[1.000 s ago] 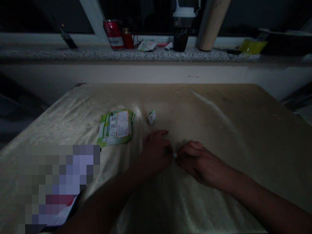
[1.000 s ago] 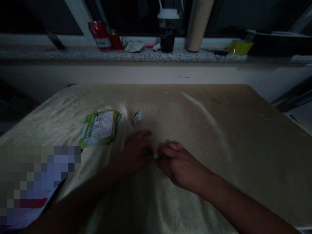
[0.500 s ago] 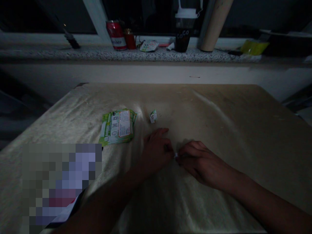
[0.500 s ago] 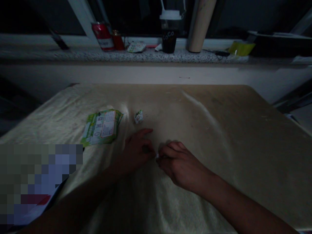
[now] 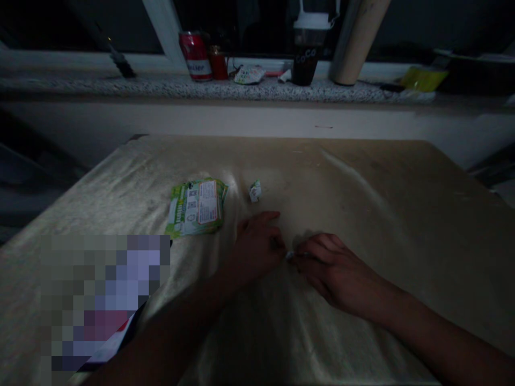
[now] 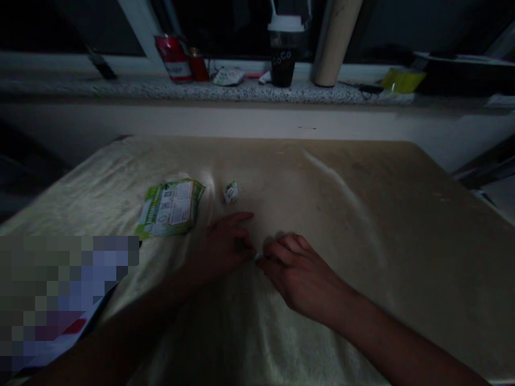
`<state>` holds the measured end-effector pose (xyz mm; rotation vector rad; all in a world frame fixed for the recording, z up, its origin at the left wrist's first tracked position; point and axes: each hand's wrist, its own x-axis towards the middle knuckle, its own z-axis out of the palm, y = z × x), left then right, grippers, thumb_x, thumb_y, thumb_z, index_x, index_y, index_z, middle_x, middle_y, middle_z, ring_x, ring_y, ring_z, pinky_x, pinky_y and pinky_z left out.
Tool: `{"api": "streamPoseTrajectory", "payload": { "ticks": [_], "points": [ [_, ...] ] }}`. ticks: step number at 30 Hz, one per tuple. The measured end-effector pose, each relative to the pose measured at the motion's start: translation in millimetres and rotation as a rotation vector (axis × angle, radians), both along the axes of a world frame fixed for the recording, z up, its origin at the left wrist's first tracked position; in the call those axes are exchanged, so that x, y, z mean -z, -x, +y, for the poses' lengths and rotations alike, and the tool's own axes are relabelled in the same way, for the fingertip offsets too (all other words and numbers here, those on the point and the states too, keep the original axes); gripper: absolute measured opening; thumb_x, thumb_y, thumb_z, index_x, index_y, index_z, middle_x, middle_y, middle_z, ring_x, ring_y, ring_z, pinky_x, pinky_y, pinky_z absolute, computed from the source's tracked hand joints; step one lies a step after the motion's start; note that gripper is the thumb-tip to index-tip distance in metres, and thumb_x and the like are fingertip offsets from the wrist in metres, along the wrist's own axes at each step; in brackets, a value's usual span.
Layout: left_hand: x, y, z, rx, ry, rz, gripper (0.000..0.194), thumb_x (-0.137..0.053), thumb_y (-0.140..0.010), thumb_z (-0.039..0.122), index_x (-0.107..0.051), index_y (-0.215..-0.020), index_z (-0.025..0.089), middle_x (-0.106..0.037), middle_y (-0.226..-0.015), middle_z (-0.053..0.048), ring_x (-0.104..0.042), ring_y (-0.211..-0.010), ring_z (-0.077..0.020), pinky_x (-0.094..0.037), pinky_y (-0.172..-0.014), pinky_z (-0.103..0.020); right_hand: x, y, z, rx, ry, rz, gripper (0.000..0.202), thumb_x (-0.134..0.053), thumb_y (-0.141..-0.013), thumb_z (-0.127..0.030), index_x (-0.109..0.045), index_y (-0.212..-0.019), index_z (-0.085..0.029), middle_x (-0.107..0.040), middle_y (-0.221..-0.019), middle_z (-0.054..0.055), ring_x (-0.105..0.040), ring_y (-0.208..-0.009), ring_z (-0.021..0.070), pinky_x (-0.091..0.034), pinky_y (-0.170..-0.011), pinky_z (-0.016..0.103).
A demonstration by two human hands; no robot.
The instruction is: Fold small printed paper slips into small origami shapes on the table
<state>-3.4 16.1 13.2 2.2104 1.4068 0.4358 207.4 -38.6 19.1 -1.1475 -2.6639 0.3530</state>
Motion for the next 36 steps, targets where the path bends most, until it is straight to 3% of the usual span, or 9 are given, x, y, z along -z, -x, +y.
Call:
{"api": "streamPoseTrajectory", "payload": {
  "ticks": [18,25,31,36],
  "points": [
    [-5.8,9.5,8.3,0.071,0.048,-0.023,0.006,-0.067,-0.074,0.014,-0.068,-0.075,0.02,-0.056,-0.145,-0.009,-0.052,-0.133,-0.0269,-0.037,-0.111,-0.046,-1.4,4.4,-1.0,0.022,0.013,-0.1,0.038,-0.054,-0.095,-0.017,-0.06,-0.131,-0.026,-0.06,-0.12,0.007,-0.049,-0.101,0.0259,-0.034,-0.089,0.041],
    [-4.8,8.3,8.4,0.063,0.027,-0.019,0.007,-0.065,-0.074,0.012,-0.066,-0.077,0.018,-0.058,-0.143,-0.011,-0.054,-0.131,-0.028,-0.037,-0.112,-0.046,-3.7,4.9,1.9,0.004,0.029,-0.063,0.043,-0.056,-0.092,-0.016,-0.06,-0.134,-0.027,-0.062,-0.112,0.008,-0.05,-0.098,0.0248,-0.034,-0.086,0.04],
    [1.1,9.5,3.4,0.061,-0.043,-0.029,0.009,-0.061,-0.08,0.015,-0.068,-0.084,0.019,-0.062,-0.138,-0.01,-0.055,-0.128,-0.0264,-0.038,-0.111,-0.046,-0.8,-5.1,9.9,0.036,0.112,0.092,0.043,-0.06,-0.093,-0.025,-0.056,-0.136,-0.025,-0.062,-0.119,0.008,-0.052,-0.108,0.0253,-0.037,-0.093,0.04],
    [4.4,10.5,-6.2,0.202,-0.095,-0.029,0.016,-0.065,-0.084,0.026,-0.069,-0.098,0.022,-0.059,-0.14,-0.008,-0.052,-0.13,-0.0252,-0.034,-0.112,-0.046,5.6,-14.4,15.7,0.137,0.079,0.169,0.05,-0.077,-0.081,-0.037,-0.06,-0.125,-0.021,-0.064,-0.116,0.009,-0.054,-0.109,0.0275,-0.039,-0.094,0.042]
  ]
}}
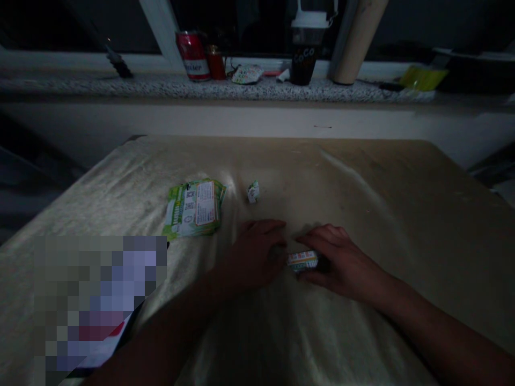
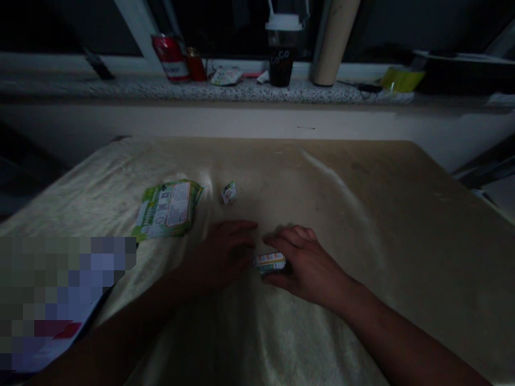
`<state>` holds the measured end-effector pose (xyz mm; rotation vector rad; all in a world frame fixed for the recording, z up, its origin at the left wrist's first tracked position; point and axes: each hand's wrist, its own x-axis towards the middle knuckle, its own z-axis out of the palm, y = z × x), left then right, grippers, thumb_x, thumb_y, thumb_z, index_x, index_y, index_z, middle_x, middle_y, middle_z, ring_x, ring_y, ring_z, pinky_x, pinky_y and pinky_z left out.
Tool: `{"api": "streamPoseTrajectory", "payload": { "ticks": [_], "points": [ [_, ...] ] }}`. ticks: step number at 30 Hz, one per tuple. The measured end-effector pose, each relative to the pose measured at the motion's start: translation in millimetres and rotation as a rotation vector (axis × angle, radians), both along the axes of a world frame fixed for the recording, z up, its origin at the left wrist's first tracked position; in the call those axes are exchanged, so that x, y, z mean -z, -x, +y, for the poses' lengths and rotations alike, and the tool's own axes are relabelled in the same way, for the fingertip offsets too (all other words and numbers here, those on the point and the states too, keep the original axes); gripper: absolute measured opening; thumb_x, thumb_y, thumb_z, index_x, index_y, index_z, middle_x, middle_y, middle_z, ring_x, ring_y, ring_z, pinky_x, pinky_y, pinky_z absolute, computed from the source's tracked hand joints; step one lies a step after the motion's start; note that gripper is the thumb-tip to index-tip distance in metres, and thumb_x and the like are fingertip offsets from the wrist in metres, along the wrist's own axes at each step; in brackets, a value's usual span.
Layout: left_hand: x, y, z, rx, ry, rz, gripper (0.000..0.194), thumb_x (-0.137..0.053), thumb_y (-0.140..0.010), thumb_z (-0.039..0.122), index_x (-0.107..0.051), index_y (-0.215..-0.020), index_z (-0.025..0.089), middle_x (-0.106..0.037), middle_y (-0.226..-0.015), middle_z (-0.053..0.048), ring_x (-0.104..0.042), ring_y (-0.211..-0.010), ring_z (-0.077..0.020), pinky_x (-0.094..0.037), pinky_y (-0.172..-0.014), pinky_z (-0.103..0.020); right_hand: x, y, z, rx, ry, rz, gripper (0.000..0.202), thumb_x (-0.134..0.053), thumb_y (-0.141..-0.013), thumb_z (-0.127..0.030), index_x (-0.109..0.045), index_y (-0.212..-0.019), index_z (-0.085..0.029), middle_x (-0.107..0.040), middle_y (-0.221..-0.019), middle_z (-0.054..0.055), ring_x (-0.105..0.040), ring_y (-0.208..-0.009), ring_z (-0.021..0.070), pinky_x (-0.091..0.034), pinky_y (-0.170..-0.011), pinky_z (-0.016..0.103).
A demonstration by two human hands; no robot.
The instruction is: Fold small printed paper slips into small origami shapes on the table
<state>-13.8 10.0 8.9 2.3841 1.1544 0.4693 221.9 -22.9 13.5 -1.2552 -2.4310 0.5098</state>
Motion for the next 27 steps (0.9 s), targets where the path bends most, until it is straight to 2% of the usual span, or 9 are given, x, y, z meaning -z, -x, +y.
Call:
{"api": "streamPoseTrajectory", "payload": {
  "ticks": [2,5,9,11,14,16,20,24,27],
  "points": [
    [-0.8,-0.8,-3.0,0.037,0.023,0.004,0.02,-0.072,-0.08,0.031,-0.07,-0.098,0.023,-0.058,-0.141,-0.007,-0.051,-0.131,-0.026,-0.033,-0.113,-0.045,1.3,-1.2,0.8,0.033,-0.008,-0.008,0.042,-0.08,-0.077,-0.038,-0.066,-0.113,-0.022,-0.065,-0.112,0.008,-0.055,-0.106,0.0273,-0.039,-0.091,0.041],
    [-1.5,-1.8,-3.8,0.071,0.052,0.009,0.018,-0.076,-0.078,0.031,-0.071,-0.093,0.024,-0.058,-0.14,-0.006,-0.05,-0.13,-0.0257,-0.031,-0.112,-0.044,2.8,-1.7,1.7,0.068,-0.029,-0.012,0.033,-0.083,-0.073,-0.04,-0.068,-0.097,-0.023,-0.065,-0.106,0.006,-0.056,-0.102,0.0262,-0.039,-0.086,0.039],
    [-0.9,-1.9,-0.5,0.089,0.056,-0.005,0.013,-0.077,-0.08,0.031,-0.072,-0.09,0.024,-0.061,-0.131,-0.005,-0.052,-0.126,-0.025,-0.032,-0.109,-0.042,4.5,-1.8,4.9,0.071,-0.02,0.01,0.037,-0.087,-0.069,-0.044,-0.067,-0.091,-0.022,-0.066,-0.099,0.004,-0.058,-0.095,0.0243,-0.039,-0.082,0.036],
    [-1.5,-2.0,1.1,0.109,0.054,-0.012,0.013,-0.076,-0.081,0.032,-0.071,-0.089,0.023,-0.066,-0.12,-0.005,-0.056,-0.118,-0.0245,-0.036,-0.105,-0.041,4.6,-1.5,6.6,0.055,0.017,0.059,0.032,-0.085,-0.072,-0.042,-0.066,-0.087,-0.021,-0.067,-0.091,0.003,-0.06,-0.09,0.0218,-0.04,-0.079,0.034],
    [-4.3,-2.4,1.8,0.152,0.073,0.012,0.011,-0.071,-0.085,0.031,-0.07,-0.088,0.02,-0.07,-0.094,-0.004,-0.061,-0.098,-0.0222,-0.041,-0.093,-0.038,5.2,-0.9,7.1,0.072,0.089,0.194,0.018,-0.08,-0.08,-0.032,-0.067,-0.084,-0.021,-0.067,-0.08,0.0,-0.062,-0.079,0.0172,-0.042,-0.074,0.031],
    [-6.5,-2.8,0.9,0.156,0.088,0.037,0.01,-0.07,-0.086,0.029,-0.07,-0.088,0.019,-0.07,-0.086,-0.003,-0.061,-0.089,-0.0213,-0.043,-0.086,-0.036,6.5,-0.4,5.8,0.115,0.173,0.29,0.012,-0.078,-0.082,-0.028,-0.069,-0.086,-0.021,-0.068,-0.077,0.0,-0.062,-0.072,0.0153,-0.045,-0.068,0.029],
    [-7.5,-3.2,-1.5,0.115,0.108,0.03,0.015,-0.071,-0.085,0.031,-0.069,-0.094,0.019,-0.069,-0.088,-0.003,-0.061,-0.086,-0.0213,-0.043,-0.08,-0.034,9.5,1.8,2.1,0.196,0.391,0.488,0.018,-0.077,-0.082,-0.035,-0.071,-0.092,-0.021,-0.07,-0.073,0.0,-0.063,-0.063,0.0142,-0.048,-0.058,0.026],
    [-7.4,-3.2,-3.1,0.12,0.203,-0.068,0.017,-0.069,-0.086,0.03,-0.069,-0.1,0.021,-0.071,-0.087,-0.001,-0.063,-0.081,-0.0179,-0.045,-0.079,-0.031,8.7,6.1,2.0,0.299,0.487,0.719,0.032,-0.084,-0.073,-0.035,-0.07,-0.098,-0.021,-0.068,-0.066,-0.002,-0.062,-0.057,0.0131,-0.05,-0.053,0.025],
    [-9.8,-4.9,-4.4,0.112,0.286,-0.154,0.016,-0.068,-0.086,0.027,-0.071,-0.1,0.022,-0.072,-0.087,0.0,-0.064,-0.078,-0.016,-0.046,-0.075,-0.028,7.0,8.5,3.3,0.314,0.574,0.872,0.028,-0.085,-0.071,-0.033,-0.069,-0.09,-0.019,-0.07,-0.067,-0.002,-0.064,-0.057,0.0124,-0.052,-0.054,0.024]
  ]
}}
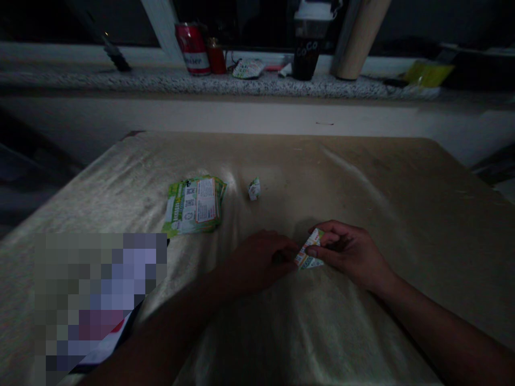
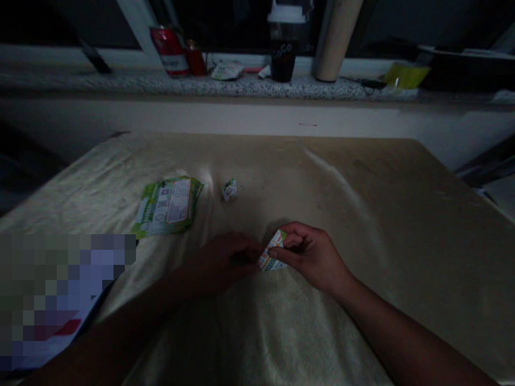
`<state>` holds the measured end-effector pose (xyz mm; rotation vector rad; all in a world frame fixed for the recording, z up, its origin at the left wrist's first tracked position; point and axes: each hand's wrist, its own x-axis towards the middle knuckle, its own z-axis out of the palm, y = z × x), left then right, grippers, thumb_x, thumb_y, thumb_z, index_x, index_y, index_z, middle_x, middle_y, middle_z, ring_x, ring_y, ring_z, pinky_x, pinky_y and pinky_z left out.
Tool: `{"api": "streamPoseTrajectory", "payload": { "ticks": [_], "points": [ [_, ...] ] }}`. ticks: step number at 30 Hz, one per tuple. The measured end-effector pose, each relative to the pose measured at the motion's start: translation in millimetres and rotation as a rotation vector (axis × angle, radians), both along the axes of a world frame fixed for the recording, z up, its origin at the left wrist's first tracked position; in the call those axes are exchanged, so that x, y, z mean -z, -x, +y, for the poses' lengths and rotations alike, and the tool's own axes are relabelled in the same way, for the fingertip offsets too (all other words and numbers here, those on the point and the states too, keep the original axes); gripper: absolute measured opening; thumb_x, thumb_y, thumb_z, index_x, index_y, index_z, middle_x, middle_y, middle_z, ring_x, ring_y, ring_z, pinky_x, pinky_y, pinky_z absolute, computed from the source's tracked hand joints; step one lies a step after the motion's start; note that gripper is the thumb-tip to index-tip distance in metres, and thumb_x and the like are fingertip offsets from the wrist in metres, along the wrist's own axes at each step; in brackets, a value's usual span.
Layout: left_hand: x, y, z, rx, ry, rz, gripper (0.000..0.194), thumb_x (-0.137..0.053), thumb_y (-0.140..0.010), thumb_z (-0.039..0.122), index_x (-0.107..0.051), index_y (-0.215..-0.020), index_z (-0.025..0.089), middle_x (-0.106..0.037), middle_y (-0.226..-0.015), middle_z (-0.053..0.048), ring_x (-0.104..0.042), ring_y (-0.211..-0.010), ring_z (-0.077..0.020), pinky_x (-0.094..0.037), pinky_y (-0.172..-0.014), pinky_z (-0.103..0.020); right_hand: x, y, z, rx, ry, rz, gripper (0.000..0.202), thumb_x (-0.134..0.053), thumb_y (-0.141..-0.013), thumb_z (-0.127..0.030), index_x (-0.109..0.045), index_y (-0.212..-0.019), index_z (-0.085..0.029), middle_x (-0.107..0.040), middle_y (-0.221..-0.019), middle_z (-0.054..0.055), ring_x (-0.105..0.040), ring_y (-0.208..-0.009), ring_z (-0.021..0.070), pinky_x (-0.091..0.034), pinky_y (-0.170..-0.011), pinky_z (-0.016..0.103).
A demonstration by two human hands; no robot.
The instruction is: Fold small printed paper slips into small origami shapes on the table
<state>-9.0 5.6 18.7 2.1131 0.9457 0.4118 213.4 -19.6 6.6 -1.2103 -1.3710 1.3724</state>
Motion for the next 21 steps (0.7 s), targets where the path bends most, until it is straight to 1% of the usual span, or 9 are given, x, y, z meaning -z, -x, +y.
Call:
{"api": "streamPoseTrajectory", "payload": {
  "ticks": [3,6,10,12,13,14,15,18,21],
  "points": [
    [-2.2,-4.4,-2.0,-0.069,0.067,-0.05,0.014,-0.065,-0.086,0.028,-0.071,-0.096,0.021,-0.073,-0.086,-0.001,-0.065,-0.077,-0.0158,-0.046,-0.07,-0.026,0.5,1.8,-0.5,-0.047,0.063,0.055,0.025,-0.085,-0.072,-0.034,-0.069,-0.082,-0.018,-0.073,-0.068,0.0,-0.065,-0.057,0.0122,-0.051,-0.052,0.023],
    [-0.9,-10.2,-4.7,-0.149,0.1,-0.123,0.016,-0.06,-0.089,0.029,-0.071,-0.094,0.019,-0.072,-0.084,-0.001,-0.065,-0.076,-0.0155,-0.046,-0.068,-0.025,2.7,5.0,-3.6,-0.077,0.1,0.042,0.025,-0.086,-0.07,-0.032,-0.069,-0.081,-0.017,-0.074,-0.068,0.001,-0.065,-0.057,0.0119,-0.05,-0.052,0.022],
    [3.8,-14.2,-7.9,-0.191,0.161,-0.187,0.023,-0.056,-0.092,0.034,-0.069,-0.084,0.017,-0.065,-0.071,0.001,-0.058,-0.065,-0.0125,-0.041,-0.059,-0.023,0.7,8.3,-7.8,-0.095,0.101,0.053,0.027,-0.089,-0.067,-0.028,-0.067,-0.077,-0.017,-0.071,-0.065,-0.002,-0.062,-0.054,0.0094,-0.048,-0.052,0.02],
    [4.8,-13.4,-8.4,-0.192,0.246,-0.232,0.025,-0.056,-0.093,0.035,-0.066,-0.081,0.016,-0.06,-0.067,0.002,-0.053,-0.062,-0.0112,-0.038,-0.056,-0.022,-3.6,6.9,-7.7,-0.139,0.081,0.065,0.022,-0.085,-0.073,-0.031,-0.068,-0.079,-0.017,-0.07,-0.065,-0.002,-0.061,-0.054,0.0092,-0.047,-0.051,0.02],
    [4.6,-12.5,-8.4,-0.189,0.304,-0.275,0.025,-0.056,-0.092,0.036,-0.065,-0.081,0.016,-0.059,-0.067,0.002,-0.052,-0.061,-0.0109,-0.039,-0.056,-0.022,-6.0,5.4,-7.1,-0.177,0.068,0.08,0.019,-0.079,-0.081,-0.034,-0.07,-0.082,-0.017,-0.071,-0.067,-0.001,-0.062,-0.056,0.0098,-0.048,-0.052,0.021],
    [4.2,-11.5,-8.3,-0.18,0.371,-0.326,0.025,-0.056,-0.092,0.037,-0.064,-0.081,0.016,-0.058,-0.068,0.002,-0.052,-0.061,-0.0109,-0.04,-0.057,-0.022,-8.2,3.6,-6.2,-0.212,0.054,0.104,0.02,-0.072,-0.087,-0.036,-0.071,-0.083,-0.017,-0.072,-0.069,0.001,-0.065,-0.06,0.0112,-0.051,-0.057,0.023],
    [3.7,-10.4,-8.1,-0.169,0.44,-0.378,0.026,-0.057,-0.091,0.039,-0.063,-0.081,0.015,-0.057,-0.068,0.002,-0.052,-0.062,-0.011,-0.041,-0.057,-0.023,-9.9,1.7,-5.1,-0.24,0.05,0.139,0.023,-0.067,-0.091,-0.037,-0.072,-0.083,-0.017,-0.073,-0.071,0.002,-0.067,-0.064,0.0121,-0.053,-0.061,0.024],
    [3.0,-8.3,-8.1,-0.116,0.618,-0.501,0.03,-0.061,-0.088,0.044,-0.06,-0.08,0.015,-0.057,-0.068,0.001,-0.052,-0.06,-0.0108,-0.042,-0.057,-0.023,-11.3,-2.7,-2.8,-0.315,0.084,0.236,0.021,-0.065,-0.093,-0.035,-0.073,-0.088,-0.016,-0.074,-0.073,0.002,-0.07,-0.067,0.0129,-0.055,-0.066,0.025],
    [4.6,-8.0,-9.3,-0.051,0.677,-0.529,0.031,-0.064,-0.088,0.044,-0.062,-0.08,0.014,-0.058,-0.068,0.0,-0.049,-0.057,-0.0092,-0.039,-0.055,-0.022,-8.9,-3.8,-2.9,-0.369,0.101,0.255,0.015,-0.069,-0.091,-0.03,-0.072,-0.092,-0.015,-0.075,-0.074,0.003,-0.07,-0.066,0.0131,-0.057,-0.065,0.025]
  ]
}}
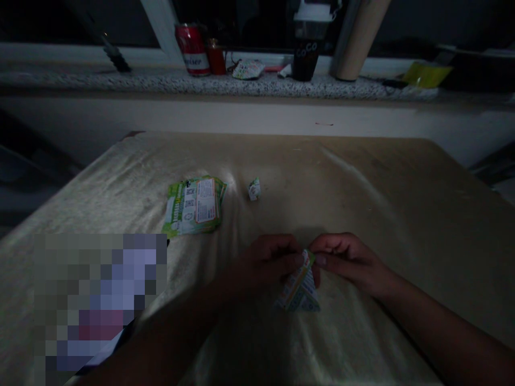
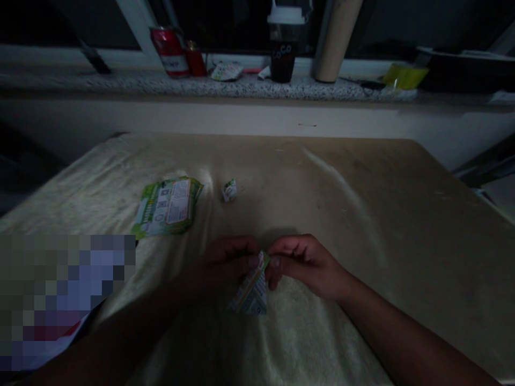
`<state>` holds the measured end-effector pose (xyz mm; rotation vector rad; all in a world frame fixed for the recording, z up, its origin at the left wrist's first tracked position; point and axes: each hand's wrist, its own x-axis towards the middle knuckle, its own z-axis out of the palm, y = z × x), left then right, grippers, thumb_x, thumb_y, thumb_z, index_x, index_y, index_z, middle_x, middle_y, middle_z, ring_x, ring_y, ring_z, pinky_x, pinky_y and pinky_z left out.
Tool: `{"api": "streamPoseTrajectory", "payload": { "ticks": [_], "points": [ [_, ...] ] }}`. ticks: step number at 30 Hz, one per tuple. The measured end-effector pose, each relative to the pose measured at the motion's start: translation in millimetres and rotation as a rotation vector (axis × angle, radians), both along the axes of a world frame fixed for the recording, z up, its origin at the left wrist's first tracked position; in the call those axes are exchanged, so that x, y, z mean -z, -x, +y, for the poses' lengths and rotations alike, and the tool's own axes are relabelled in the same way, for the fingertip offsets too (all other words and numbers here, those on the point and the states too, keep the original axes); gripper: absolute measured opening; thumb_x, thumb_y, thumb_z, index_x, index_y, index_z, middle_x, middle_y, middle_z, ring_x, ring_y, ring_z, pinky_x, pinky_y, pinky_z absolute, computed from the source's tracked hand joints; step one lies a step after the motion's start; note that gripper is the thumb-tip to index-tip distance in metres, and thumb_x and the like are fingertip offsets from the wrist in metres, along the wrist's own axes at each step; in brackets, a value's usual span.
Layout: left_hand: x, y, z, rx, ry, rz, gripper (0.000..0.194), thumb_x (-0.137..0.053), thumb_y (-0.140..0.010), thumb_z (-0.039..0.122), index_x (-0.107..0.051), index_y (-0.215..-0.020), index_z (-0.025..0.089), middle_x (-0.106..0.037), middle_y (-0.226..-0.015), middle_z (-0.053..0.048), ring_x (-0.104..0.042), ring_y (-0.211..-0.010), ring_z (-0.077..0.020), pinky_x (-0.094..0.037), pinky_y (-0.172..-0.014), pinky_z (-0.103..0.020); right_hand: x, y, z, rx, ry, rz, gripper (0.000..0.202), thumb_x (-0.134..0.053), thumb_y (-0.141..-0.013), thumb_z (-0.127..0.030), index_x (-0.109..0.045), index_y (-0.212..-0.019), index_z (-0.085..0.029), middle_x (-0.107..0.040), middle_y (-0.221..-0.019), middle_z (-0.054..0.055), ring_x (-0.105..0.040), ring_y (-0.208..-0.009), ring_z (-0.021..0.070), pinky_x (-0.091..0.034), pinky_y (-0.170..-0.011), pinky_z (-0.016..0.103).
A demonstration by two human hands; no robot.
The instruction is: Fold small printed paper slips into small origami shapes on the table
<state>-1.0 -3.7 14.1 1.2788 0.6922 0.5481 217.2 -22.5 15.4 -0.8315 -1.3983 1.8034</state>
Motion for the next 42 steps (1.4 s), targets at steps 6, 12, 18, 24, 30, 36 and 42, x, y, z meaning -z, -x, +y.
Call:
{"api": "streamPoseTrajectory", "payload": {
  "ticks": [6,12,18,24,30,36,42],
  "points": [
    [-1.0,0.1,-1.6,0.052,-0.052,-0.014,0.034,-0.065,-0.088,0.045,-0.06,-0.076,0.013,-0.051,-0.063,0.002,-0.042,-0.056,-0.0083,-0.033,-0.052,-0.02,4.6,0.1,-1.0,-0.091,0.011,0.089,0.016,-0.069,-0.092,-0.027,-0.072,-0.09,-0.012,-0.074,-0.07,0.003,-0.069,-0.062,0.0088,-0.056,-0.06,0.018],
    [-2.4,0.3,-1.2,0.075,-0.09,-0.001,0.03,-0.065,-0.087,0.041,-0.063,-0.077,0.013,-0.051,-0.065,0.003,-0.041,-0.057,-0.0082,-0.034,-0.054,-0.02,6.3,-0.5,-1.7,-0.119,0.048,0.111,0.011,-0.07,-0.09,-0.022,-0.072,-0.088,-0.012,-0.074,-0.071,0.002,-0.068,-0.061,0.0067,-0.055,-0.059,0.015],
    [-2.3,-0.3,-2.3,0.052,-0.166,0.079,0.028,-0.064,-0.086,0.039,-0.062,-0.075,0.013,-0.049,-0.063,0.003,-0.039,-0.056,-0.0084,-0.032,-0.052,-0.02,4.1,1.2,-4.7,-0.093,0.011,0.031,0.013,-0.069,-0.091,-0.024,-0.071,-0.086,-0.012,-0.072,-0.069,0.002,-0.064,-0.059,0.0053,-0.052,-0.058,0.013],
    [-2.6,0.6,-1.4,0.057,-0.237,0.1,0.025,-0.063,-0.086,0.035,-0.061,-0.074,0.013,-0.048,-0.063,0.004,-0.039,-0.057,-0.0081,-0.032,-0.052,-0.019,5.5,4.4,-7.9,-0.035,-0.109,-0.089,0.018,-0.066,-0.092,-0.025,-0.069,-0.081,-0.012,-0.068,-0.065,0.002,-0.06,-0.057,0.0066,-0.049,-0.055,0.015],
    [-1.1,0.2,0.3,0.08,-0.272,0.134,0.024,-0.061,-0.087,0.034,-0.061,-0.075,0.013,-0.049,-0.063,0.004,-0.041,-0.056,-0.0078,-0.033,-0.052,-0.019,8.9,5.7,-8.2,-0.014,-0.181,-0.185,0.019,-0.063,-0.091,-0.025,-0.065,-0.075,-0.013,-0.063,-0.06,0.001,-0.054,-0.052,0.0069,-0.043,-0.05,0.016],
    [-2.2,-1.1,-0.2,0.102,-0.265,0.138,0.028,-0.06,-0.087,0.039,-0.06,-0.074,0.014,-0.046,-0.06,0.005,-0.038,-0.054,-0.0072,-0.032,-0.05,-0.018,12.5,7.8,-8.4,0.006,-0.172,-0.211,0.016,-0.066,-0.084,-0.021,-0.06,-0.071,-0.014,-0.054,-0.057,-0.003,-0.043,-0.049,0.0058,-0.036,-0.046,0.017],
    [-4.1,-1.2,-1.2,0.105,-0.261,0.125,0.025,-0.058,-0.088,0.035,-0.06,-0.076,0.013,-0.048,-0.061,0.005,-0.041,-0.055,-0.0072,-0.033,-0.051,-0.018,11.2,11.2,-7.9,0.075,-0.213,-0.253,0.017,-0.064,-0.079,-0.017,-0.055,-0.065,-0.015,-0.042,-0.054,-0.007,-0.033,-0.048,0.0049,-0.029,-0.044,0.016]
  ]
}}
